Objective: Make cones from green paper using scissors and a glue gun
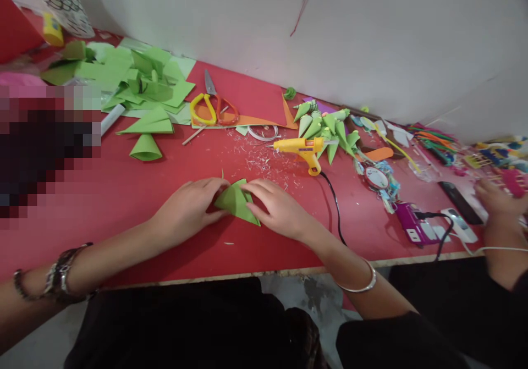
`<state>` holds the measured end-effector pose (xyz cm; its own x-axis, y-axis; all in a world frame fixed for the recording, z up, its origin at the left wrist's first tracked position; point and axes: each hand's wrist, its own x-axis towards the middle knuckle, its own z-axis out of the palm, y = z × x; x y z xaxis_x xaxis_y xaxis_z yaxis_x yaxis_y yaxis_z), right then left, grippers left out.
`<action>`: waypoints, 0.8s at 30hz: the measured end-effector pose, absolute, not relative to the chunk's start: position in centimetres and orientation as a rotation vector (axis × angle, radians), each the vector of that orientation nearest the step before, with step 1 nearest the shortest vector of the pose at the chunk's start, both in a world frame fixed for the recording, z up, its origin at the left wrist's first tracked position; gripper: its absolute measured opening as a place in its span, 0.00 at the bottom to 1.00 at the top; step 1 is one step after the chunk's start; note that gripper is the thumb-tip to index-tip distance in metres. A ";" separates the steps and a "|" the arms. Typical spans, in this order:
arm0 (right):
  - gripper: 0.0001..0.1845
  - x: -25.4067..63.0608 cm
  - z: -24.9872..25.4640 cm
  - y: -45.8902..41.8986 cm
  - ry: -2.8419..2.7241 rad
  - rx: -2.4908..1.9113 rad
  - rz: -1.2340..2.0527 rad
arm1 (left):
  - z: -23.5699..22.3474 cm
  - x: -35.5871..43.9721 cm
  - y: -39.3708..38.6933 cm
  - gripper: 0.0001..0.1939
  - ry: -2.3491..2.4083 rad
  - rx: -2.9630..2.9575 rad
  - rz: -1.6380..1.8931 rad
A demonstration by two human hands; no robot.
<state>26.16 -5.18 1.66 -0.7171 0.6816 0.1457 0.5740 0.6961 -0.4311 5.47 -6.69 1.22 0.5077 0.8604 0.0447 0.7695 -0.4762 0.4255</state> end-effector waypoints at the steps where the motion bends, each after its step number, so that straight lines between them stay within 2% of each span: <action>1: 0.22 26.1 2.0 -5.4 -2.566 -1.037 0.594 | 1.2 5.4 -6.6 0.11 1.329 2.371 0.372; 3: 0.28 26.0 2.3 -6.0 -2.534 -1.074 0.663 | 1.1 5.2 -6.7 0.07 1.249 2.351 0.371; 5: 0.21 25.9 2.3 -6.6 -2.586 -1.067 0.605 | 1.0 4.7 -6.8 0.05 1.158 2.400 0.344; 7: 0.09 25.7 2.0 -7.3 -2.660 -1.046 0.422 | 0.9 4.2 -7.1 0.05 1.094 2.500 0.315; 8: 0.06 25.6 1.7 -7.6 -2.684 -1.035 0.303 | 1.0 3.9 -7.3 0.06 1.074 2.550 0.301; 11: 0.11 25.4 1.0 -8.6 -2.700 -1.007 0.066 | 1.1 3.4 -7.9 0.07 1.056 2.655 0.273; 19: 0.04 26.0 1.0 -8.8 -2.541 -1.142 0.380 | 0.8 4.1 -8.0 0.09 1.182 2.602 0.312; 24: 0.08 26.1 0.8 -8.5 -2.380 -1.253 0.478 | 0.8 4.6 -7.5 0.16 1.293 2.540 0.247</action>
<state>26.06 -8.49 0.76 -0.5140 0.8357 0.1934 0.6962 0.5381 -0.4751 4.57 -7.50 0.75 0.5848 0.8108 0.0249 0.7631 -0.5602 0.3223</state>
